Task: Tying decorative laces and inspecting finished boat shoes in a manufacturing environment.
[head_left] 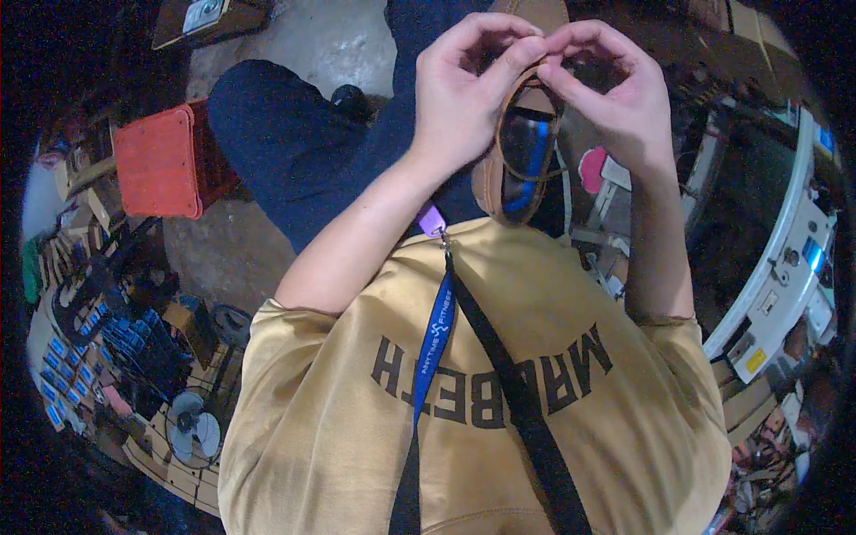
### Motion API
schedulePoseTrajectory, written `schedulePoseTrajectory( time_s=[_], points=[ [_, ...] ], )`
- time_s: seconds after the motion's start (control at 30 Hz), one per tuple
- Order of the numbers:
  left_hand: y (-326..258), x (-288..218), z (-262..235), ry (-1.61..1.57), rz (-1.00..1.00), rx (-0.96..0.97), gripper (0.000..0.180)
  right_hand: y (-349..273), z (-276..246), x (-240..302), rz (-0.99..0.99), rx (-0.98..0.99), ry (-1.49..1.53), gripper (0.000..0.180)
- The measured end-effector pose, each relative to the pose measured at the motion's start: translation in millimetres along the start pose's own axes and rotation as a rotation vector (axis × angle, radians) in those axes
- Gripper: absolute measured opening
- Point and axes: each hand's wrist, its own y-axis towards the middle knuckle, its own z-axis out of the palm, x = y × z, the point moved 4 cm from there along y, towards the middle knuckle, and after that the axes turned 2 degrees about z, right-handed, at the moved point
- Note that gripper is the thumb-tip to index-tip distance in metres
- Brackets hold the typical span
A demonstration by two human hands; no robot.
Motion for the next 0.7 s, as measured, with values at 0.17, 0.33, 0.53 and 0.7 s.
schedulePoseTrajectory(
  time_s=[0.17, 0.33, 0.53, 0.7],
  points=[
    [9.6, -28.6, -0.8, 0.063, -0.205, 0.263, 0.03, -3.2, -3.8, -18.4, 0.048, 0.013, 0.199, 0.025],
    [12.6, -35.4, -9.3, 0.164, -0.322, 0.303, 0.044, -7.7, 0.7, -25.1, 0.106, 0.065, 0.388, 0.029],
    [16.9, -60.1, -10.8, 0.843, 0.315, 0.14, 0.041, -5.0, 5.7, -24.1, -0.193, 0.046, 0.411, 0.029],
    [3.2, -60.7, -6.1, 1.22, 0.669, 0.007, 0.041, -9.2, 9.8, -26.4, -0.192, -0.069, 0.436, 0.027]
  ],
)
